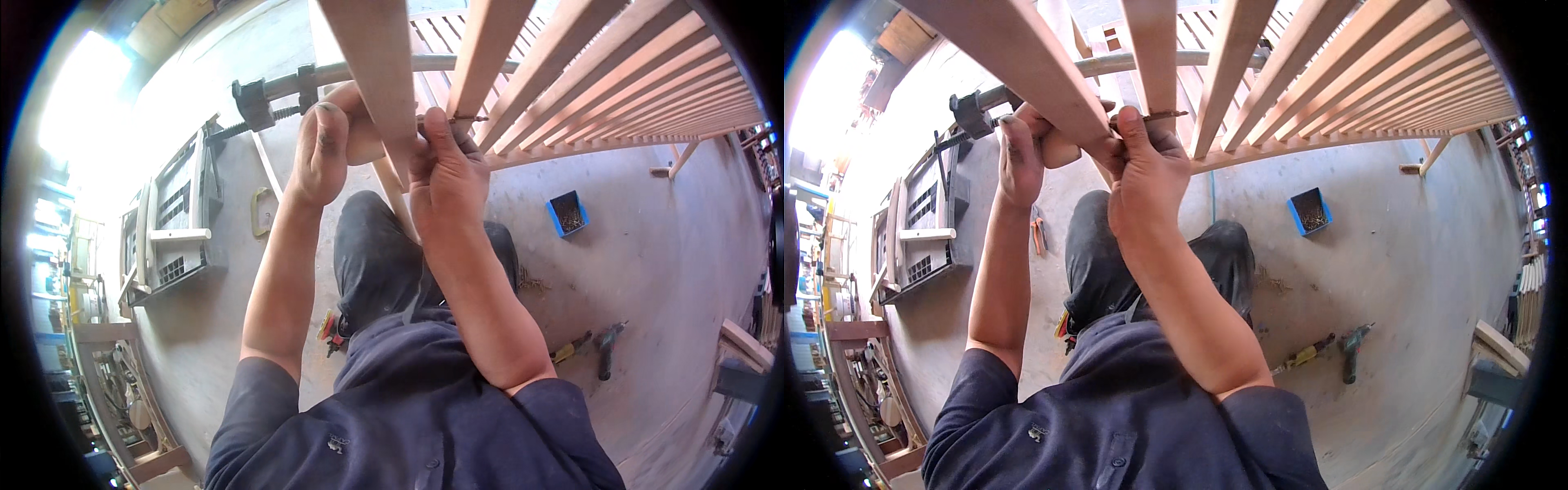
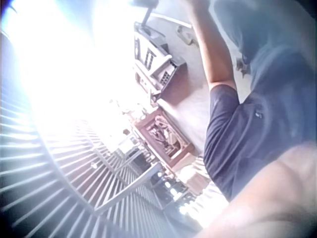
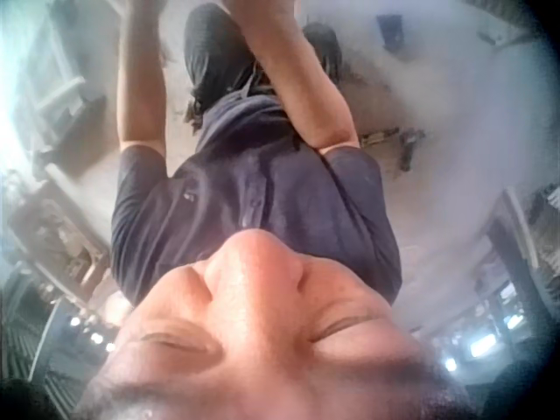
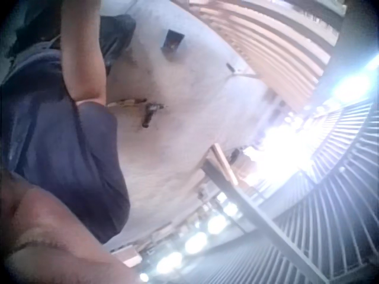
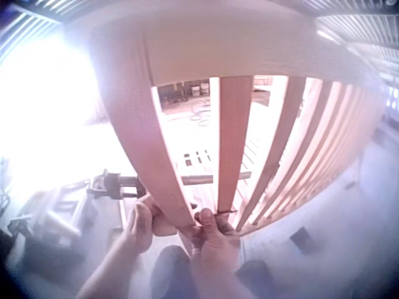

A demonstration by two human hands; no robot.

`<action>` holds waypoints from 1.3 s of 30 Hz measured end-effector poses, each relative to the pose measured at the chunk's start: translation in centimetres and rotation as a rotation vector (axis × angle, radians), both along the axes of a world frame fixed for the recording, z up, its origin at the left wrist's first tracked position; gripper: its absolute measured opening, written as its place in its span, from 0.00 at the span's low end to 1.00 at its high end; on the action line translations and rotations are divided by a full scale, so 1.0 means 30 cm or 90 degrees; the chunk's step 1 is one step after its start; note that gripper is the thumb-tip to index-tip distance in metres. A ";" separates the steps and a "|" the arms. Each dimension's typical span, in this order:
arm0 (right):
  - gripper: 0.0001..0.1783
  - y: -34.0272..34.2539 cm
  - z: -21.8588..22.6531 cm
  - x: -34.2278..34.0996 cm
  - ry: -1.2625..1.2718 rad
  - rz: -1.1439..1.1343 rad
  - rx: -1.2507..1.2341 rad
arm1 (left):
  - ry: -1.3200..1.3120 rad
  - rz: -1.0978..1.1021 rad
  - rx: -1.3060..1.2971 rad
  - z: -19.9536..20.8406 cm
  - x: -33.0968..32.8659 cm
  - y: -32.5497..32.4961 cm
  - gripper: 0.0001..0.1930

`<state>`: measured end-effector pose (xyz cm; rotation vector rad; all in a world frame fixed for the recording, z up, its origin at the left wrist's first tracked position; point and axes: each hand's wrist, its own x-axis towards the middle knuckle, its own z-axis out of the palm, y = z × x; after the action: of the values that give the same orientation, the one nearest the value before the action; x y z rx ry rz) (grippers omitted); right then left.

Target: The person assembles a wooden chair by inserting screws into pre-drilled holes and tightening them with a power drill. They use a clamp to hold the chair frame steady during the process.

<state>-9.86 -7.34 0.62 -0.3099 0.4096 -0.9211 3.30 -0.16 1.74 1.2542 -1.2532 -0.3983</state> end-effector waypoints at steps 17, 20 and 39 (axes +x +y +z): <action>0.15 -0.005 -0.033 -0.026 0.040 0.022 -0.155 | -0.194 -0.243 0.231 0.214 0.169 -0.216 0.22; 0.16 -0.007 -0.041 -0.029 0.087 0.028 -0.186 | -0.309 -0.380 0.455 0.276 0.201 -0.344 0.21; 0.23 -0.160 -0.093 -0.140 0.306 -0.128 -0.337 | -0.366 -0.322 0.632 0.367 -0.013 -0.346 0.07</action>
<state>-14.07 -12.14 -2.18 -1.0013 0.6424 -1.1457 2.92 -10.55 12.75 1.9522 -1.9841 -1.1860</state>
